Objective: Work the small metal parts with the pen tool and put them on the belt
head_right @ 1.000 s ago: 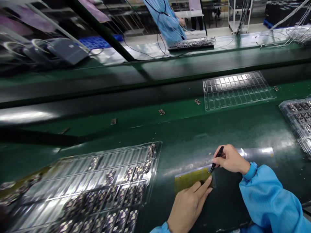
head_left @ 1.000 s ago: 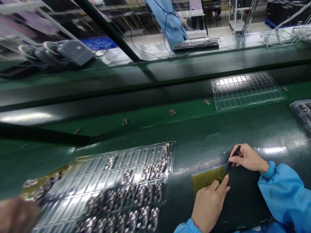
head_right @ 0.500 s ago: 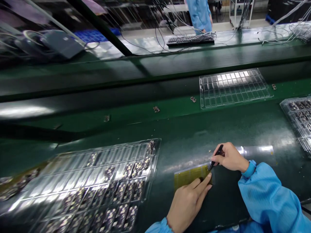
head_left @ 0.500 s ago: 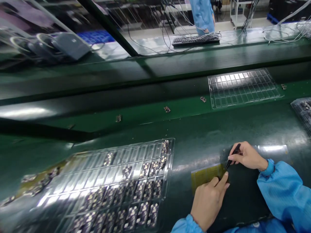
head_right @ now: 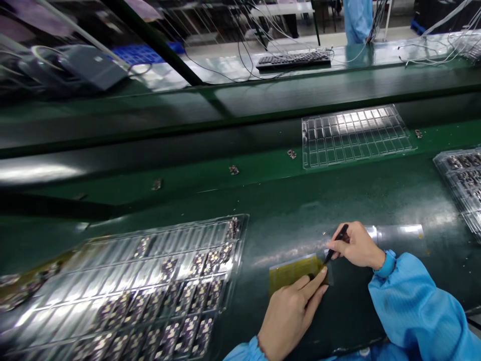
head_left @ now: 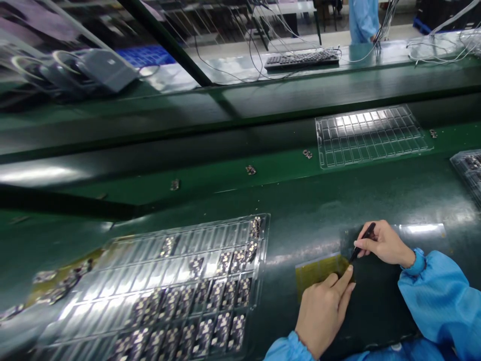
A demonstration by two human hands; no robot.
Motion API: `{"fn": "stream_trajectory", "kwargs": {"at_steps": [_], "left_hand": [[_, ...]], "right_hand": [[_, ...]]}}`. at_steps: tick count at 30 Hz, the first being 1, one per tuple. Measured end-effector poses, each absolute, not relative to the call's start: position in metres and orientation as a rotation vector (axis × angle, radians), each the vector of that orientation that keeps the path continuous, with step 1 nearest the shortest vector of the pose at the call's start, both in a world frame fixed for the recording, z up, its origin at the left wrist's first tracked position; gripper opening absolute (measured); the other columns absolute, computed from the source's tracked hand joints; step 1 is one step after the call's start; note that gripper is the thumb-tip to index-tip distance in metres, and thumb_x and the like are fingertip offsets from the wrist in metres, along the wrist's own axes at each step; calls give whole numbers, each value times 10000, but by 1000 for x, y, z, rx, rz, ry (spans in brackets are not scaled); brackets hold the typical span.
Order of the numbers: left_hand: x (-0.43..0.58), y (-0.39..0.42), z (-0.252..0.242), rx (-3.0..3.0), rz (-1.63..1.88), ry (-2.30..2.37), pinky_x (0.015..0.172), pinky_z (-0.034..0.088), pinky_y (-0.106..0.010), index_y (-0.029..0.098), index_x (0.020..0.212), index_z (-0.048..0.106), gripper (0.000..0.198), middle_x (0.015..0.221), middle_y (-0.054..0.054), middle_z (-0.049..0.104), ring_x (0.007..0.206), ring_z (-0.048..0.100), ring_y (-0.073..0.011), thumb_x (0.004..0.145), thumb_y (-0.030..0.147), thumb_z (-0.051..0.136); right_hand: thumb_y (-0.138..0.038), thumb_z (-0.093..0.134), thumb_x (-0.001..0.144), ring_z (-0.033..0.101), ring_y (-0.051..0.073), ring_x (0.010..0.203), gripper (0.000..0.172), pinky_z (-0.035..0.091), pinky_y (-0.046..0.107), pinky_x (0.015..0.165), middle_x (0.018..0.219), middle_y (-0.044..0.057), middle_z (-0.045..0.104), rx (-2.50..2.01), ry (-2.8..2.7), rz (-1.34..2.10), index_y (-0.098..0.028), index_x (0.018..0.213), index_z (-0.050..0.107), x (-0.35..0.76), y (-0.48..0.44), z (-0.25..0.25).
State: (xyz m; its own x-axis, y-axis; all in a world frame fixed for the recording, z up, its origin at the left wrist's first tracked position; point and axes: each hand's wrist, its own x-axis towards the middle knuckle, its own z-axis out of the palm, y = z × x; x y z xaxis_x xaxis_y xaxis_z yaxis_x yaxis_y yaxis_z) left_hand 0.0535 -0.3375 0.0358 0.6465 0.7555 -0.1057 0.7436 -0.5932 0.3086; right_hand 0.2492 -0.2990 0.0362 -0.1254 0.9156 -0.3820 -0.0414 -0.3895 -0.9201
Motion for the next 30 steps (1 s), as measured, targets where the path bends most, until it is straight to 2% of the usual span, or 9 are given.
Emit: {"fn": "stream_trajectory", "kwargs": {"at_steps": [6, 11, 17, 21, 24, 30], "left_hand": [[55, -340, 39, 2413, -2, 1218, 544, 472, -276, 223, 1189, 574, 352, 774, -42, 658, 610, 633, -178, 893, 281, 394], [40, -314, 60, 2126, 6, 1118, 597, 469, -242, 212, 1162, 597, 364, 780, -27, 680, 687, 632, -165, 817, 293, 513], [21, -188, 54, 1821, 270, 1531, 573, 467, -260, 171, 919, 688, 314, 632, -11, 654, 573, 605, -164, 730, 411, 613], [23, -94, 37, 1802, 395, 1694, 627, 501, -279, 151, 1024, 622, 331, 856, -61, 664, 686, 627, -159, 765, 357, 618], [27, -46, 28, 1780, 424, 1763, 665, 517, -318, 146, 1095, 553, 321, 1010, -74, 614, 773, 609, -151, 834, 332, 559], [30, 1, 18, 1675, 254, 1858, 639, 522, -307, 134, 1048, 555, 262, 970, -55, 599, 766, 598, -142, 854, 310, 538]], "right_hand": [[-386, 715, 670, 655, 160, 487, 287, 494, 226, 463, 488, 10, 643, -1312, -948, 1575, -136, 672, 574, 253, -300, 41], [-404, 725, 658, 646, 142, 470, 317, 480, 201, 448, 490, 10, 651, -1279, -758, 1575, -135, 673, 557, 254, -297, 38], [-436, 747, 617, 628, 140, 443, 371, 468, 200, 438, 486, 35, 662, -1260, -641, 1580, -143, 676, 526, 251, -296, 29], [-473, 737, 618, 614, 127, 441, 399, 457, 195, 442, 493, 42, 663, -1226, -650, 1577, -149, 679, 511, 247, -295, 19], [-505, 724, 620, 608, 129, 438, 421, 454, 203, 445, 487, 37, 654, -1214, -648, 1566, -157, 676, 494, 244, -294, 13], [-537, 689, 652, 625, 147, 477, 426, 461, 223, 473, 508, 37, 650, -1195, -685, 1588, -161, 692, 493, 246, -294, 6]]}}
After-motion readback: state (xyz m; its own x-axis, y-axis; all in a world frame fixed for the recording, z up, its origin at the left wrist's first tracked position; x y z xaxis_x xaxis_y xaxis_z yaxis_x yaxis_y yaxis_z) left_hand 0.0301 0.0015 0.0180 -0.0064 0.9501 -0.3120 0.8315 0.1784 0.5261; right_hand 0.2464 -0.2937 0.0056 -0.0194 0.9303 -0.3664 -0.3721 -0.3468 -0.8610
